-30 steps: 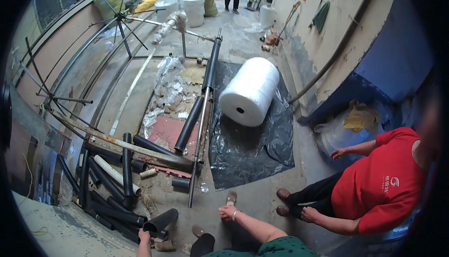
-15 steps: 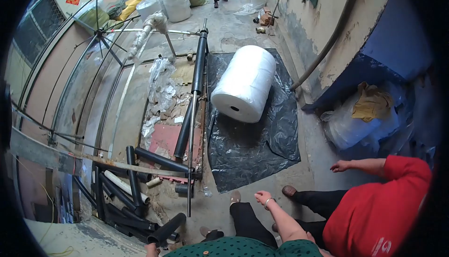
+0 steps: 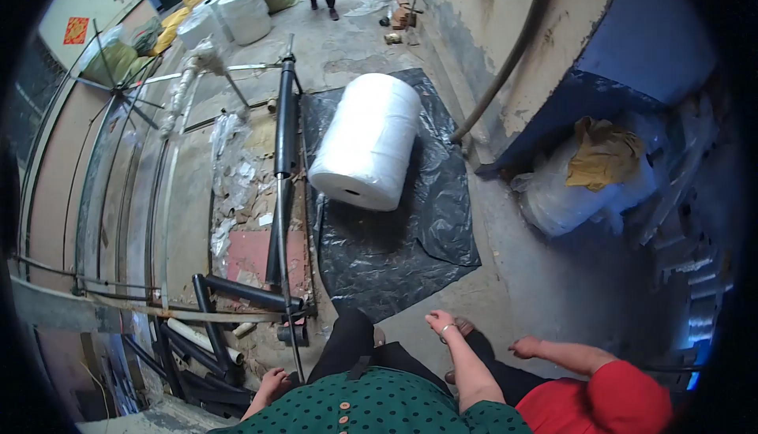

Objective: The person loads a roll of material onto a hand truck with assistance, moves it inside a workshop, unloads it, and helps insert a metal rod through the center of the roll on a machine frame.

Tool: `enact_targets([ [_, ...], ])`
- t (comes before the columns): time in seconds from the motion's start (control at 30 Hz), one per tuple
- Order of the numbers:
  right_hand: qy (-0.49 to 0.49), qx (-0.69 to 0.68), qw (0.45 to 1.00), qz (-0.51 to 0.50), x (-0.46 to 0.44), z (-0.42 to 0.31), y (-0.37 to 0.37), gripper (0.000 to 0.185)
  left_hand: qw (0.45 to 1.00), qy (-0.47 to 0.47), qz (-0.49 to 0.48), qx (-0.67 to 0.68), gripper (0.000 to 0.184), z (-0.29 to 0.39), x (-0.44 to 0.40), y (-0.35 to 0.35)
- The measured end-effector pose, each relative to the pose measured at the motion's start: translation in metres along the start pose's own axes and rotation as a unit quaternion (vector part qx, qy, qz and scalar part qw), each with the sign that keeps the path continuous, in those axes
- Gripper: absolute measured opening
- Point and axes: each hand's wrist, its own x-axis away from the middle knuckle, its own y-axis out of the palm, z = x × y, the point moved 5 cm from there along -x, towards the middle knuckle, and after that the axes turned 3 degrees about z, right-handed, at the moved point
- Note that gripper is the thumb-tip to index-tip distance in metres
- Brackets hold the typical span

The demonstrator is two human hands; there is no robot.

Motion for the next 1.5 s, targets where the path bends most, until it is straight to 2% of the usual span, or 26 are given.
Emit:
enact_targets([
  [0.1,-0.003,-0.04,0.999,-0.005,-0.017,-0.034,-0.015,0.044,0.995,0.009,-0.099,0.0,0.044,0.053,-0.025,0.052],
  [0.2,-0.046,-0.023,0.999,-0.016,-0.045,-0.06,-0.045,0.044,0.995,0.009,-0.087,-0.054,0.038,0.124,-0.044,0.091],
  [0.27,-0.068,0.025,0.997,0.021,-0.08,-0.06,-0.075,0.047,0.991,0.045,-0.089,-0.089,0.035,0.17,-0.077,0.116],
  [0.3,-0.055,0.046,0.997,0.026,-0.084,-0.064,-0.093,0.047,0.988,0.046,-0.145,-0.011,0.034,0.178,-0.111,0.13],
  [0.33,-0.051,0.068,0.996,0.035,-0.097,-0.076,-0.116,0.047,0.995,0.064,-0.066,-0.031,0.033,0.222,-0.101,0.146],
  [0.37,-0.039,0.074,0.996,0.04,-0.113,-0.067,-0.135,0.047,0.995,0.074,-0.068,-0.01,0.034,0.242,-0.127,0.16],
  [0.4,0.017,0.069,0.997,0.023,-0.117,-0.071,-0.154,0.046,0.993,0.093,-0.065,-0.04,0.033,0.274,-0.129,0.175],
  [0.43,0.075,0.067,0.995,0.005,-0.116,-0.078,-0.179,0.046,0.995,0.066,-0.048,0.056,0.033,0.278,-0.151,0.191],
  [0.5,0.131,0.171,0.975,-0.055,-0.13,-0.101,-0.227,0.049,0.994,0.053,-0.03,0.096,0.035,0.345,-0.13,0.229],
  [0.53,0.135,0.215,0.965,-0.067,-0.16,-0.087,-0.251,0.053,0.993,0.049,-0.034,0.106,0.037,0.369,-0.126,0.245],
  [0.6,0.099,0.218,0.971,-0.008,-0.208,-0.107,-0.297,0.05,0.996,0.069,-0.049,0.018,0.039,0.415,-0.124,0.274],
  [0.63,0.04,0.195,0.979,0.044,-0.243,-0.107,-0.317,0.044,0.995,0.07,-0.061,0.029,0.04,0.438,-0.122,0.287],
  [0.7,0.071,0.009,0.991,0.109,-0.264,-0.175,-0.341,0.038,0.993,0.092,-0.067,0.01,0.039,0.468,-0.14,0.305],
  [0.73,0.081,-0.047,0.991,0.096,-0.27,-0.218,-0.345,0.036,0.995,0.074,-0.062,0.02,0.038,0.484,-0.144,0.312],
  [0.8,0.077,-0.051,0.993,0.072,-0.296,-0.282,-0.348,0.037,0.994,0.106,-0.029,0.023,0.038,0.503,-0.174,0.322],
  [0.87,0.004,0.005,1.0,0.021,-0.345,-0.327,-0.349,0.038,0.993,0.089,0.036,0.07,0.035,0.53,-0.18,0.328],
  [0.93,-0.088,0.089,0.992,-0.028,-0.398,-0.373,-0.352,0.036,0.989,0.069,0.058,0.115,0.035,0.548,-0.19,0.338],
  [1.03,-0.171,0.197,0.961,-0.093,-0.491,-0.443,-0.363,0.036,0.98,0.032,0.117,0.159,0.034,0.57,-0.194,0.359],
  [1.1,-0.253,0.276,0.921,-0.108,-0.542,-0.507,-0.375,0.037,0.965,-0.001,0.158,0.211,0.034,0.576,-0.194,0.378],
  [1.17,-0.241,0.315,0.91,-0.12,-0.606,-0.561,-0.385,0.038,0.95,-0.054,0.184,0.245,0.033,0.59,-0.189,0.403],
  [1.2,-0.272,0.357,0.887,-0.113,-0.632,-0.593,-0.386,0.037,0.944,-0.082,0.198,0.251,0.033,0.597,-0.19,0.413],
  [1.33,-0.281,0.304,0.901,-0.128,-0.719,-0.694,-0.364,0.036,0.947,-0.075,0.205,0.234,0.035,0.627,-0.224,0.437],
  [1.43,-0.272,0.31,0.901,-0.132,-0.764,-0.735,-0.331,0.036,0.936,0.036,0.297,0.188,0.04,0.644,-0.271,0.437],
  [1.5,-0.258,0.243,0.923,-0.151,-0.772,-0.754,-0.295,0.035,0.943,0.022,0.289,0.166,0.049,0.673,-0.29,0.429],
])
